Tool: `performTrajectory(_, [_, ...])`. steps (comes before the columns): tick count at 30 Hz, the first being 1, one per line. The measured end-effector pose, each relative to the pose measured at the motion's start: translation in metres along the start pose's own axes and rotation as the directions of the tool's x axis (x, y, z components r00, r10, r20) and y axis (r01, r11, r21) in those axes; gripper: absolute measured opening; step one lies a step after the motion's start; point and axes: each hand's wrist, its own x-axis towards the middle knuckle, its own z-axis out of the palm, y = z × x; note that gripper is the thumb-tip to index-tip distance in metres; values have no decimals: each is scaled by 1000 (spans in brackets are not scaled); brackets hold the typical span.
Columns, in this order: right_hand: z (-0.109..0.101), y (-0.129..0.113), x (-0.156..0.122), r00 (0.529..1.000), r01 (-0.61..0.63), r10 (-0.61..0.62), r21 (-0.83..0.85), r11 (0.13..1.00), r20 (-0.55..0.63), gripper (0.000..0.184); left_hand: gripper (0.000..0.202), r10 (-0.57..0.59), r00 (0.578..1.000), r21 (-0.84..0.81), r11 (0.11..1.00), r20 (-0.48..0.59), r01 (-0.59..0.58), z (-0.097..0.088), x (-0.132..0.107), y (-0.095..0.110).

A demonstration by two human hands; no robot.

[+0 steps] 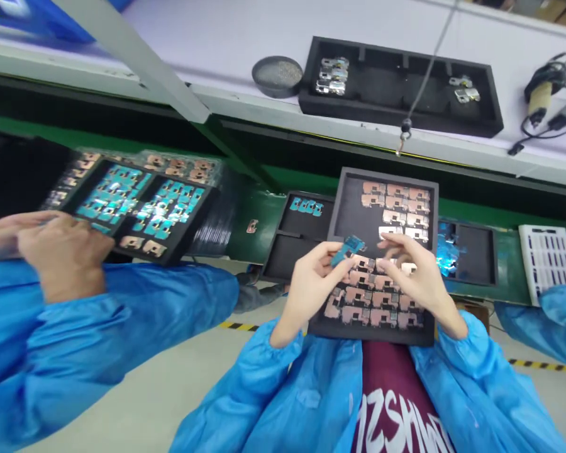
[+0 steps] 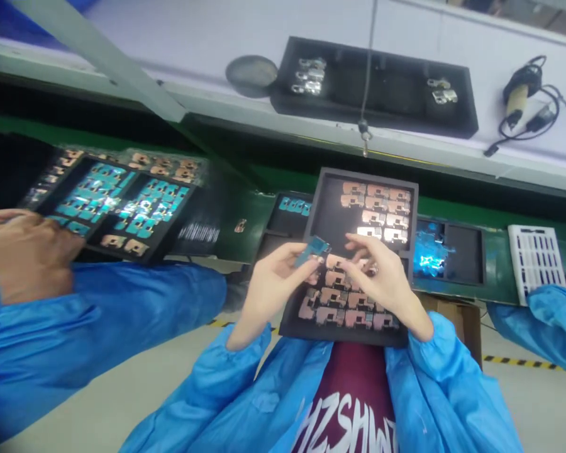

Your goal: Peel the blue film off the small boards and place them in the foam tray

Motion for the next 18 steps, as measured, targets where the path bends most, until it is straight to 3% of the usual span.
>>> performTrajectory(4, [10,1,1,998,-50,53,117,992,-20,27,26,18,996,52,998,86,-22,37,-17,5])
performTrajectory(9, [-5,7,-12,998,-49,55,145,988,-39,16,14,122,990,208,969,73,-135,53,-19,0])
performTrajectory(13, [-2,14,-21,989,71,-68,15,997,-128,15,16,194,981,296,936,15,-190,64,-15,-7])
performTrajectory(18, [9,28,-28,919,215,-277,-229,949,-282,23,17,204,979,181,963,-2,-201,72,-7,-9])
